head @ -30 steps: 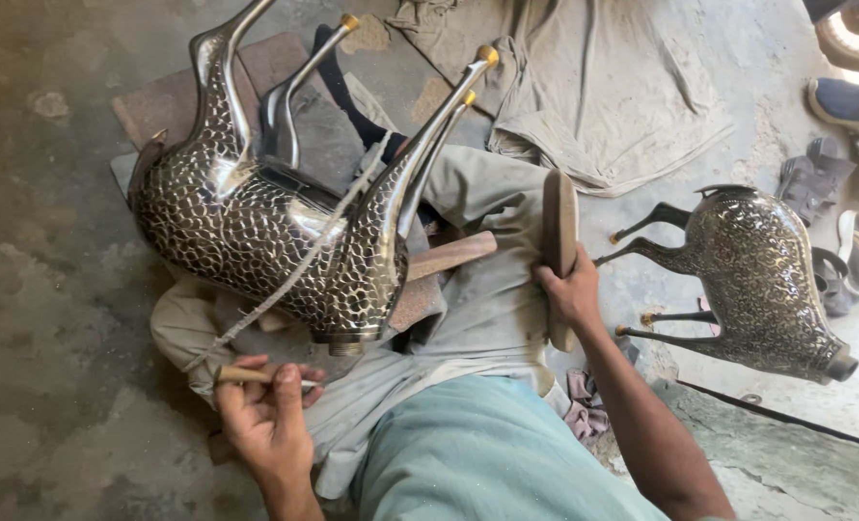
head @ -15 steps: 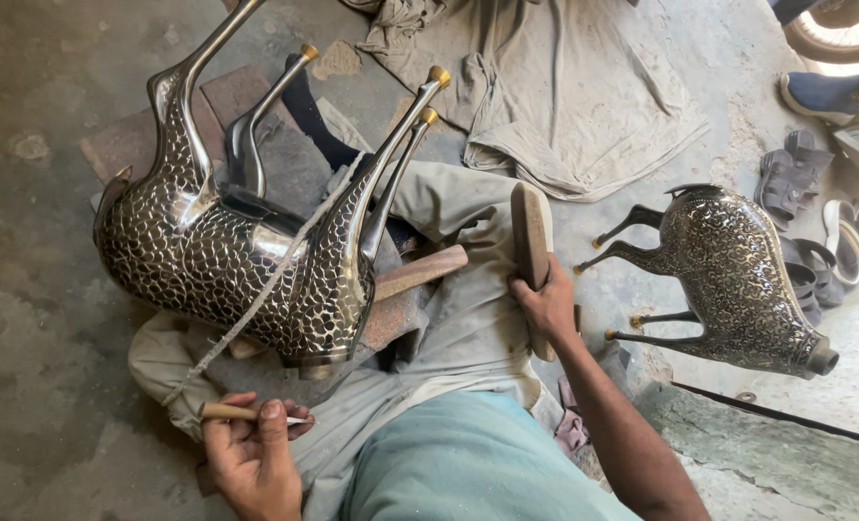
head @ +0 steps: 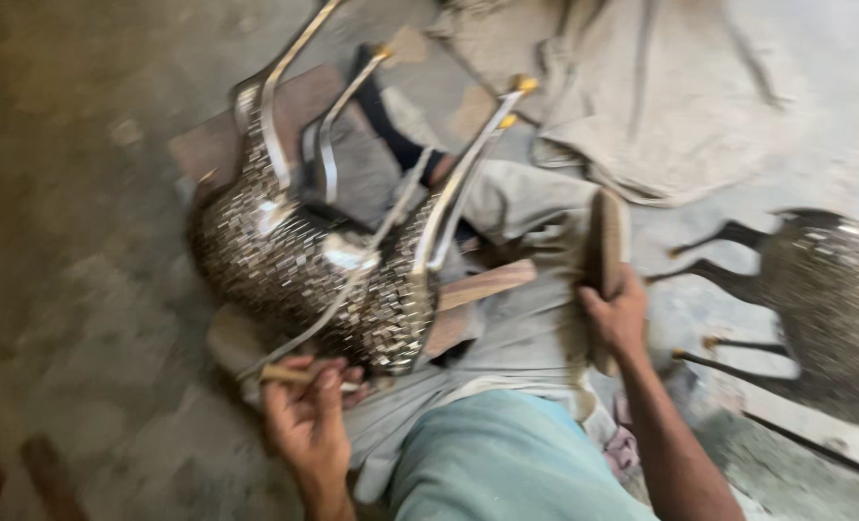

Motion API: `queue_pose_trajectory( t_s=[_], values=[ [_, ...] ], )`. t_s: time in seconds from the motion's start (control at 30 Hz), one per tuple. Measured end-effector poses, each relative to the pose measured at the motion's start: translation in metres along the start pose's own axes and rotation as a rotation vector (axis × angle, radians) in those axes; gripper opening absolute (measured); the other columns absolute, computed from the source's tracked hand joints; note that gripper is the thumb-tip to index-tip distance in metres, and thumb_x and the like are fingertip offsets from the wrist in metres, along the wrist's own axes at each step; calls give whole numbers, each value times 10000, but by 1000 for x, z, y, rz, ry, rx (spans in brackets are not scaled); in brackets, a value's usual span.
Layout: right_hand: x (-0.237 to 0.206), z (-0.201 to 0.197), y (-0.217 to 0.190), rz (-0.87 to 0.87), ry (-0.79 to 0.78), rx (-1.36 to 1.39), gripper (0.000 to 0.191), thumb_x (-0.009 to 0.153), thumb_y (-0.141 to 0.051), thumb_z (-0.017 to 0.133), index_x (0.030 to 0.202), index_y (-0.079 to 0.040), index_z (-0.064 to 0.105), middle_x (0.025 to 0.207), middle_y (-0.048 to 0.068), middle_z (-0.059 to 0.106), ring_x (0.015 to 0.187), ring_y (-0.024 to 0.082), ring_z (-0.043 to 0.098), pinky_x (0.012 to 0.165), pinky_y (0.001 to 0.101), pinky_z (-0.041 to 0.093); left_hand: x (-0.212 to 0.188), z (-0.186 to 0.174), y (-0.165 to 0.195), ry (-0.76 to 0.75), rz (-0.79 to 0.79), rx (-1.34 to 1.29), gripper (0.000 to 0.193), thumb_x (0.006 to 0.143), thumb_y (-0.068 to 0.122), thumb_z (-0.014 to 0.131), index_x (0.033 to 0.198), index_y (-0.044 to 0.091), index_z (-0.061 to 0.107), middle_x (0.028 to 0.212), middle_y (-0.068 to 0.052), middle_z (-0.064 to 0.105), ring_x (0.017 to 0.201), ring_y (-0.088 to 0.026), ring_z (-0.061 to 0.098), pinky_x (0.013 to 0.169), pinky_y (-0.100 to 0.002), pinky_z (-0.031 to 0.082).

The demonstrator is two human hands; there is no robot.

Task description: The person sits on the floor and repeatedly hammers a small metal punch against a silver giraffe-shaped sculpture to create a textured pattern. They adjust the sculpture's position on a wooden block and reposition the punch multiple times while continuing to strike the surface.

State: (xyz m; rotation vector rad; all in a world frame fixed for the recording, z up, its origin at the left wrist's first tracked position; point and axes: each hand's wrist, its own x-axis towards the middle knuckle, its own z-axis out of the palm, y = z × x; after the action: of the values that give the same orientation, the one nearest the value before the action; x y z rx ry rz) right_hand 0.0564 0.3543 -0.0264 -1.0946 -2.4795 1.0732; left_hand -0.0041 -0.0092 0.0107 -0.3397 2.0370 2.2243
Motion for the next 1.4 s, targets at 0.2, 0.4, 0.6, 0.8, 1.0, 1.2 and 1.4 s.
queue_pose_trajectory(
  t_s=[0.2, 0.4, 0.6, 0.8, 1.0, 1.2, 1.4],
  values=[
    [-3, 8, 0, 45, -56, 94, 438, 840, -154, 785, 1210, 24, 631, 1006, 144, 711, 885, 241, 667, 839, 392, 540, 12, -5, 17, -32, -19, -11, 300, 979, 16, 665, 1221, -20, 492, 964, -141, 680, 830, -220, 740, 666, -337, 660],
    [-4, 11, -2, 40, -38, 62, 409, 865, -179, 797, 1172, 37, 634, 1044, 152, 707, 922, 235, 656, 868, 379, 530, 18, -2, 24, -67, 53, -18, 318, 978, 26, 658, 1236, -21, 479, 1015, -140, 679, 875, -206, 744, 717, -335, 680],
    [-2, 9, 7, 53, -36, 79, 437, 867, -206, 798, 1180, 43, 621, 1048, 153, 700, 921, 231, 649, 862, 374, 528, 23, 8, 34, -97, 139, 97, 351, 958, -16, 684, 1247, -34, 486, 1112, -168, 652, 906, -201, 725, 748, -341, 680],
    [-2, 9, 8, 37, -48, 114, 402, 885, -168, 790, 1174, 52, 617, 1007, 142, 696, 936, 206, 642, 870, 354, 524, 28, 13, 41, -100, 135, 134, 368, 958, 40, 703, 1253, -37, 497, 941, -148, 705, 843, -190, 752, 702, -326, 689],
    [-4, 9, 9, 34, -63, 150, 383, 889, -142, 788, 1171, 56, 621, 1011, 131, 700, 932, 194, 641, 866, 339, 524, 28, 13, 40, -79, 110, 41, 335, 1006, 70, 647, 1270, -33, 468, 995, -160, 714, 882, -197, 754, 758, -336, 694],
    [0, 5, 15, 132, -116, 115, 436, 872, -190, 815, 1183, 54, 631, 1050, 143, 716, 894, 208, 667, 808, 350, 543, 35, 16, 43, -112, 66, 6, 344, 987, 48, 656, 1271, -8, 470, 1016, -166, 710, 866, -191, 750, 754, -332, 693],
    [23, -43, 17, 227, -316, -83, 537, 890, -309, 850, 1212, 63, 634, 922, 202, 723, 812, 263, 685, 700, 410, 548, 59, 33, 59, -242, 265, 378, 358, 955, 47, 721, 1266, 3, 551, 1079, -146, 768, 891, -167, 797, 664, -257, 682]
  ],
)
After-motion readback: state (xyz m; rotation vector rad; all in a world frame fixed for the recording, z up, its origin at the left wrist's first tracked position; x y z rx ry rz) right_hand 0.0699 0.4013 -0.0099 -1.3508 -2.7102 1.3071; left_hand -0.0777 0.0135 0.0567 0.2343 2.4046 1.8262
